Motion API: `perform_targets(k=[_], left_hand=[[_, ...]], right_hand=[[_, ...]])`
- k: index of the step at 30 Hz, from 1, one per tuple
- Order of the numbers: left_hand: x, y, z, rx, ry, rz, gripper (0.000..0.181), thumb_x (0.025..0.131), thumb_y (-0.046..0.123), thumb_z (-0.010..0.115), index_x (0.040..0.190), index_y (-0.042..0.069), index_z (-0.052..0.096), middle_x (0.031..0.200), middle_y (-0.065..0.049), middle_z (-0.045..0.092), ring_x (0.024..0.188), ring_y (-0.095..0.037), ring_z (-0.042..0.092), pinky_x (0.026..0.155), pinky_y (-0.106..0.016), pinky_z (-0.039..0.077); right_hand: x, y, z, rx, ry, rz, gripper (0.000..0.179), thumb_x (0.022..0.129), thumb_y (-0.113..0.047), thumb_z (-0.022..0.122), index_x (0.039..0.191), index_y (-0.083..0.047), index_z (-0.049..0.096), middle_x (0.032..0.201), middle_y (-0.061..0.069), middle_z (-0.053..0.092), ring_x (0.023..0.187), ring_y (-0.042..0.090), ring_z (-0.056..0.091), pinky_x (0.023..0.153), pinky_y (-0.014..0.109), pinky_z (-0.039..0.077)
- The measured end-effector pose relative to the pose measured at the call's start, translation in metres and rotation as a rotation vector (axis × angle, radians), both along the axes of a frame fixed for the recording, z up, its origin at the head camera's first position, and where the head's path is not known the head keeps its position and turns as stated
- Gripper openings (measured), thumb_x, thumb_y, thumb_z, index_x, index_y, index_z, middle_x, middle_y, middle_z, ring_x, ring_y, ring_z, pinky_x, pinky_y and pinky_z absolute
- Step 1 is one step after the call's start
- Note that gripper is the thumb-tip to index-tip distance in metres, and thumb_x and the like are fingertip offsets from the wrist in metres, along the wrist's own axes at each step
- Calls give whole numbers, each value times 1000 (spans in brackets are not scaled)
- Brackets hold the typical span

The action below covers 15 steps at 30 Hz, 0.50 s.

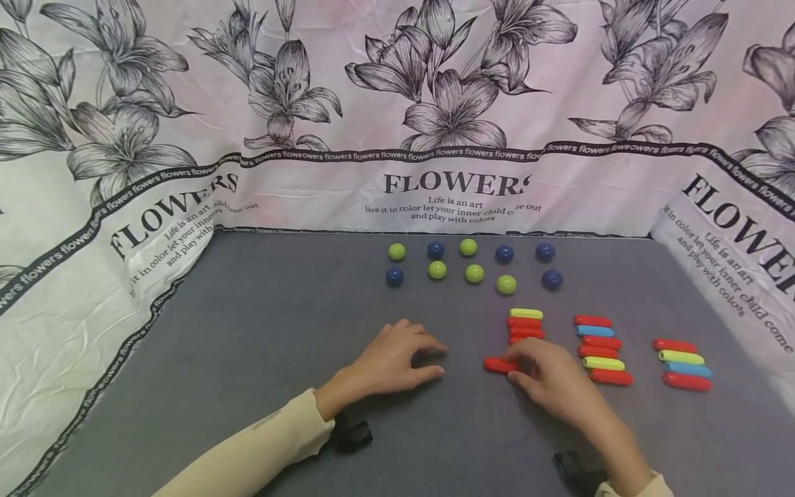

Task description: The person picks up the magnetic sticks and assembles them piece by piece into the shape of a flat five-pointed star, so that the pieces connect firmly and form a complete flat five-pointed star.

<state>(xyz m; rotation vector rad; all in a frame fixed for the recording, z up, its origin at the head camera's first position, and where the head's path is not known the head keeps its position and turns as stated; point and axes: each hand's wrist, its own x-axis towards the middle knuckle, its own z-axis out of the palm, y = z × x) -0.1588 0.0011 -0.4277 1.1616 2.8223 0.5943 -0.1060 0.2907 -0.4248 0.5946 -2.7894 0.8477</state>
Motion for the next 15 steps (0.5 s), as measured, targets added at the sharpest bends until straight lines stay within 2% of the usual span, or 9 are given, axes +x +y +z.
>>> perform_targets(k=[3, 7, 15], left_hand=[[-2, 3, -1, -19, -31, -12, 37, 93, 51, 70, 125, 34, 72, 89, 12, 60, 78, -2, 45, 71, -23, 31], [-4, 6, -3, -26, -35, -15, 37, 92, 53, 70, 124, 34, 72, 81, 13, 57, 72, -1, 44, 69, -22, 30], [-6, 6, -4, 14, -18, -25, 31, 91, 53, 72, 115, 34, 75, 77, 14, 57, 69, -2, 43, 66, -21, 30]], right_hand=[[-3, -11, 0, -44, -51, 44, 30, 77, -5, 87, 100, -20, 75, 87, -11, 67, 60, -5, 43, 54, 21, 40], [-7, -25, 0, -104, -105, 117, 26, 81, -8, 85, 100, -23, 76, 88, -10, 68, 61, -3, 45, 54, 22, 41], [-13, -47, -7, -183, -112, 233, 24, 85, -11, 82, 104, -23, 75, 89, -10, 67, 61, -2, 47, 54, 21, 43]])
